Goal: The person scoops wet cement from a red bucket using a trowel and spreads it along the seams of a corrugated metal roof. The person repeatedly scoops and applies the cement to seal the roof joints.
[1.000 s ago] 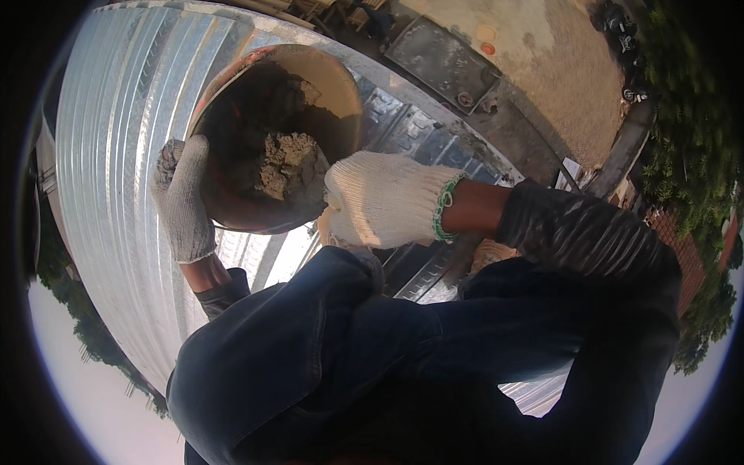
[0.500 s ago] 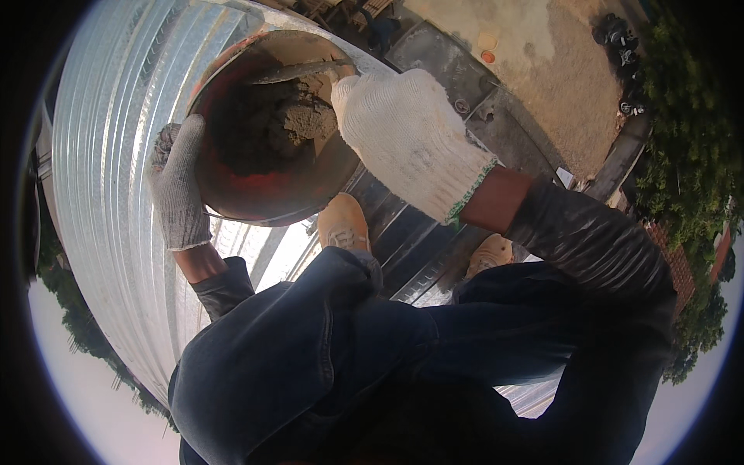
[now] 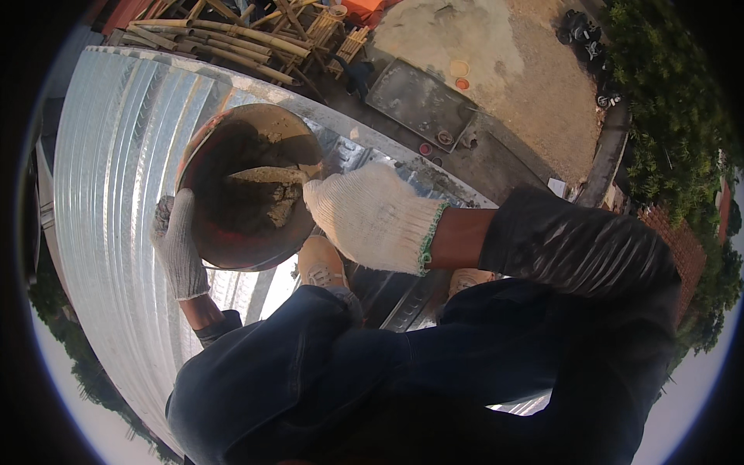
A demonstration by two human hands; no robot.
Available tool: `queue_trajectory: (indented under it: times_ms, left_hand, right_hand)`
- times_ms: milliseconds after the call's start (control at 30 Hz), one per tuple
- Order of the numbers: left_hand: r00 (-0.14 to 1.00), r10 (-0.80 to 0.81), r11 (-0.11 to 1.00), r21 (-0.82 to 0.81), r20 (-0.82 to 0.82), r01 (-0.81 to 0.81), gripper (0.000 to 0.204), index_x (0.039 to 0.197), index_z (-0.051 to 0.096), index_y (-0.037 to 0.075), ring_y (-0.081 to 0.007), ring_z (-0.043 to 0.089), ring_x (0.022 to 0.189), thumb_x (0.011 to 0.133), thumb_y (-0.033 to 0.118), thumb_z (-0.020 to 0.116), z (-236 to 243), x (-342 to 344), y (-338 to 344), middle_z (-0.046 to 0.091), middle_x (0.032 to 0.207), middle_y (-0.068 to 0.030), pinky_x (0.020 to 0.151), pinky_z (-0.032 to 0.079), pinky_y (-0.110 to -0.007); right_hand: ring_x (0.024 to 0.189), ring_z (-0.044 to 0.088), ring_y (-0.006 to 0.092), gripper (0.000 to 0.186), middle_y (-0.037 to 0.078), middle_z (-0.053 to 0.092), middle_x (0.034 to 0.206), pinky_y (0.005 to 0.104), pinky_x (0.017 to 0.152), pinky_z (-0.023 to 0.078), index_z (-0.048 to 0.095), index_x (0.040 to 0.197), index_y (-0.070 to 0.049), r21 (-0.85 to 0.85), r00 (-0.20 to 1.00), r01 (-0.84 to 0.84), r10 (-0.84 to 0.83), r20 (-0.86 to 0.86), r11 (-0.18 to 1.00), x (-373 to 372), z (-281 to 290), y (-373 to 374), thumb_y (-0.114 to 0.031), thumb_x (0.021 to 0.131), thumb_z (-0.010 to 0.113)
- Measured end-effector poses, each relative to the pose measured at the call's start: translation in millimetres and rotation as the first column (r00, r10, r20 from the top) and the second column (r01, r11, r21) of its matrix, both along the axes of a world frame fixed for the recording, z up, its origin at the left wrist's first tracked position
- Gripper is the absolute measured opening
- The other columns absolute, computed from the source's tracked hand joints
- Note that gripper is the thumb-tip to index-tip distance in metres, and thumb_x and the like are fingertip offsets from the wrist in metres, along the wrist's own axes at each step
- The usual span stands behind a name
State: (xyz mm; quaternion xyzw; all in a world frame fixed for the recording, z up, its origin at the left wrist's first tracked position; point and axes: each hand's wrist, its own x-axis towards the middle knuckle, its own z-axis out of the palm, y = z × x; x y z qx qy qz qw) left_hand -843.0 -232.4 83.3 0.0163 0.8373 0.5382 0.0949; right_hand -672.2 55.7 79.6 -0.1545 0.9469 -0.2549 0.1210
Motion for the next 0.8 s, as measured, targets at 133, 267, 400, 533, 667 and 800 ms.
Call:
queue_trajectory:
  times_ms: [133, 267, 400, 533, 667, 800]
  left_hand:
    - [1.000, 0.005, 1.000, 0.029, -0.005, -0.005, 0.024, 0.090, 0.072, 0.008, -0.0064, 0.055, 0.079, 0.103, 0.025, 0.081, -8.1, 6.2, -1.6, 0.063, 0.085, 0.0052, 0.075, 0.046, -0.026]
    - [0.998, -0.035, 0.999, -0.033, -0.055, 0.033, 0.025, 0.088, 0.071, 0.008, -0.0063, 0.053, 0.078, 0.103, 0.025, 0.081, 5.0, 23.6, 9.3, 0.062, 0.083, 0.0060, 0.075, 0.045, -0.025]
    - [0.998, -0.038, 0.997, -0.072, -0.050, 0.035, 0.026, 0.088, 0.071, 0.008, -0.0063, 0.053, 0.077, 0.102, 0.025, 0.082, -3.8, 32.4, 24.2, 0.061, 0.081, 0.0060, 0.074, 0.045, -0.025]
    - [0.997, -0.042, 0.998, -0.059, -0.059, 0.038, 0.028, 0.085, 0.068, 0.009, -0.0059, 0.051, 0.077, 0.102, 0.025, 0.083, -2.9, 32.1, 29.7, 0.059, 0.080, 0.0068, 0.074, 0.043, -0.024]
    - [0.997, -0.025, 0.997, -0.069, -0.074, 0.020, 0.029, 0.083, 0.066, 0.009, -0.0055, 0.050, 0.076, 0.102, 0.024, 0.083, 3.9, 31.1, 25.7, 0.058, 0.080, 0.0071, 0.073, 0.042, -0.024]
    - [0.997, -0.050, 0.998, -0.028, -0.061, 0.048, 0.026, 0.085, 0.068, 0.009, -0.0056, 0.051, 0.077, 0.102, 0.022, 0.083, -2.0, 30.9, 24.3, 0.060, 0.080, 0.0065, 0.074, 0.043, -0.025]
  right_hand:
    - [0.079, 0.078, 0.0285, 0.033, 0.011, 0.073, 0.090, 0.0417, 0.063, 0.059, 0.068, 0.110, 0.000, -0.131, 0.944, -0.010, -0.034, -0.329, 0.991, 24.5, -35.9, 8.3, -0.017, 0.082, 0.076]
    - [0.093, 0.076, 0.0266, 0.029, 0.010, 0.075, 0.104, 0.0379, 0.075, 0.060, 0.069, 0.118, -0.003, 0.019, 0.995, -0.071, 0.072, -0.063, 0.997, 24.5, -44.8, -3.4, -0.015, 0.092, 0.070]
    - [0.101, 0.075, 0.0251, 0.023, 0.009, 0.076, 0.110, 0.0352, 0.079, 0.061, 0.073, 0.117, -0.004, 0.167, 0.969, -0.170, 0.133, 0.210, 0.971, 12.5, -34.3, -14.6, -0.012, 0.097, 0.065]
    - [0.084, 0.081, 0.0303, 0.015, 0.013, 0.081, 0.087, 0.0429, 0.065, 0.061, 0.085, 0.090, -0.007, 0.037, 0.998, -0.001, -0.002, 0.059, 0.999, 19.4, -53.2, -20.5, -0.018, 0.082, 0.080]
    - [0.084, 0.078, 0.0310, 0.019, 0.012, 0.077, 0.093, 0.0418, 0.063, 0.060, 0.074, 0.103, -0.001, 0.071, 0.993, -0.046, 0.038, 0.109, 0.996, 15.9, -52.6, -24.2, -0.011, 0.086, 0.073]
    - [0.078, 0.077, 0.0337, 0.020, 0.014, 0.076, 0.087, 0.0432, 0.061, 0.059, 0.074, 0.098, -0.002, 0.053, 0.999, -0.025, 0.023, 0.039, 0.998, 18.4, -70.5, -22.1, -0.013, 0.080, 0.076]
